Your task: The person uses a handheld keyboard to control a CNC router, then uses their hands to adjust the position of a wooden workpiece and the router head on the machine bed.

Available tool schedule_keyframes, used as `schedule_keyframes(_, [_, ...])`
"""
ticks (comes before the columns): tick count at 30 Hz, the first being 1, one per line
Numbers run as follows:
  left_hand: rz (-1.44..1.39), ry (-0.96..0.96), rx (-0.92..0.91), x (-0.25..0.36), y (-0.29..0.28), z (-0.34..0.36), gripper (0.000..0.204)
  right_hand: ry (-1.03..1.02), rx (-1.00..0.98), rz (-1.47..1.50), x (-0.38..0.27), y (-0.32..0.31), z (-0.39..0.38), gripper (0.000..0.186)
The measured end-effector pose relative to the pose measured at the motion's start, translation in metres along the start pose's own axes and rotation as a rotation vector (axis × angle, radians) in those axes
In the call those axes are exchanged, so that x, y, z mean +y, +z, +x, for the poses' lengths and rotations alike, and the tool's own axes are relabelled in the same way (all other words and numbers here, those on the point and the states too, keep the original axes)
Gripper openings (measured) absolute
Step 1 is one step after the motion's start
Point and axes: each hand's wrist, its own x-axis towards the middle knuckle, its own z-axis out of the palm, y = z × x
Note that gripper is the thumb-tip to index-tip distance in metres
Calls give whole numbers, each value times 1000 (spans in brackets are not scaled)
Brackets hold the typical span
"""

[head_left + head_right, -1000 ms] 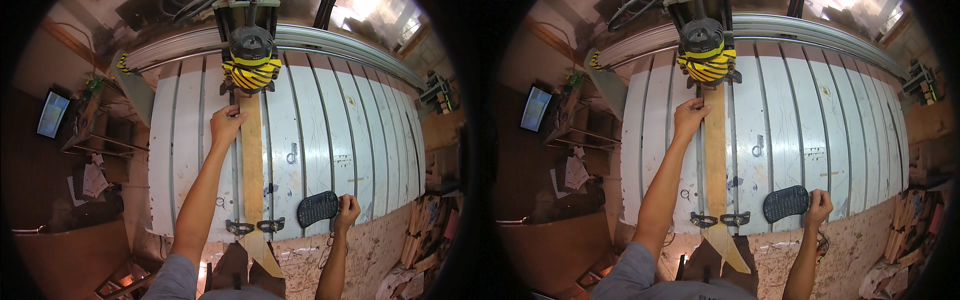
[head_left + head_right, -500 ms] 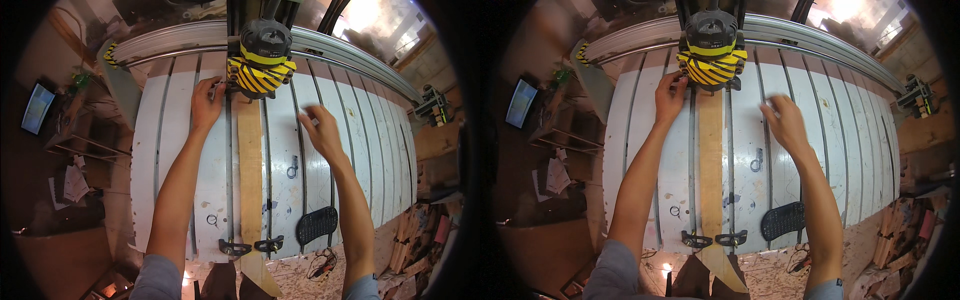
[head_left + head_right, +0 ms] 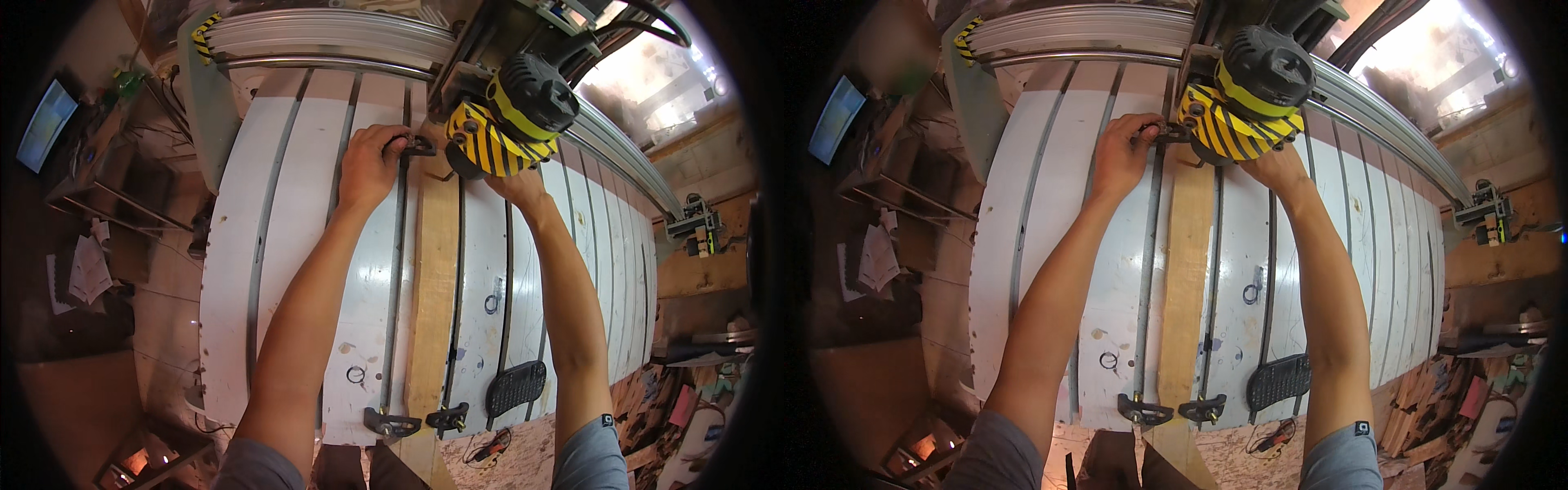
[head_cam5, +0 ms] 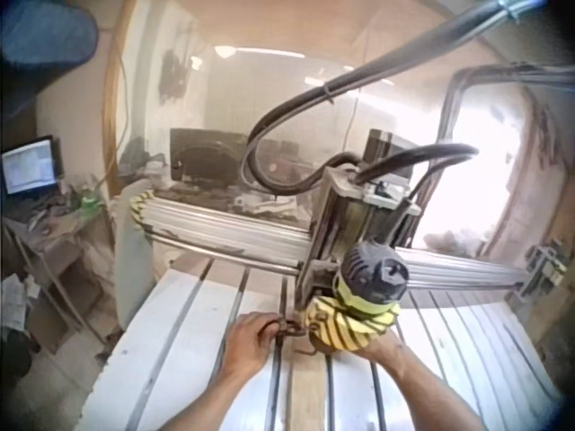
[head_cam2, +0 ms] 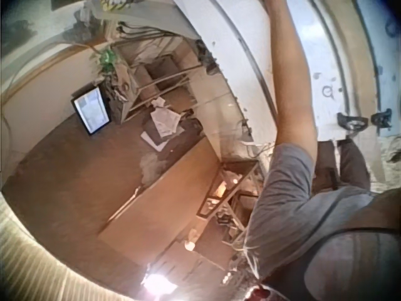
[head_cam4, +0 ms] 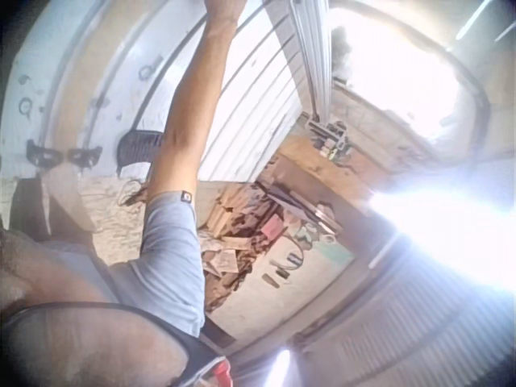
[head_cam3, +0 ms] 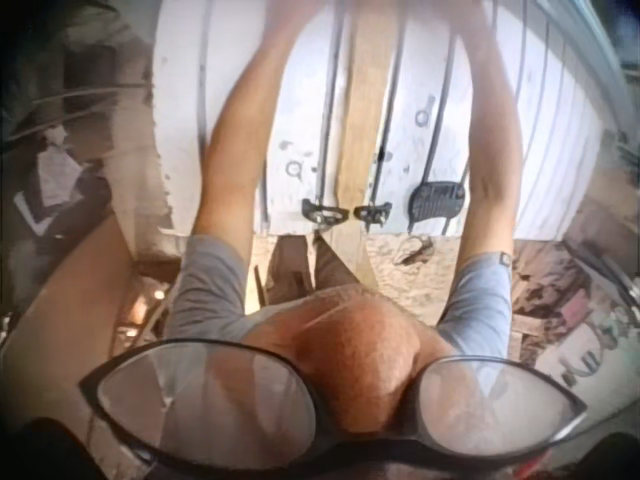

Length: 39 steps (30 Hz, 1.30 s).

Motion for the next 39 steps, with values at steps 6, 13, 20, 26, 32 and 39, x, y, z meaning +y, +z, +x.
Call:
schedule_keyframes(6, [8,13,3,2,0,2,17,372,69,181,-18,19,-4,29])
schedule_keyframes(13, [31,1,99,4,-3,-2,29,579,268,258,-53,24,10,27])
schedule_keyframes(20, [511,-146,-37,49,7,16,37,552,250,125,-53,21,8,26])
schedule_keyframes(26, [462,-499,-249,81,-5,39,38,595,202,83,-46,24,3,20])
schedule_keyframes(32, [490,-451,-160,87,4,33,29,641,175,96,-48,26,4,19])
schedule_keyframes(39, [482,-337,-172,74,11,29,26,653,194,125,-43,35,1,23])
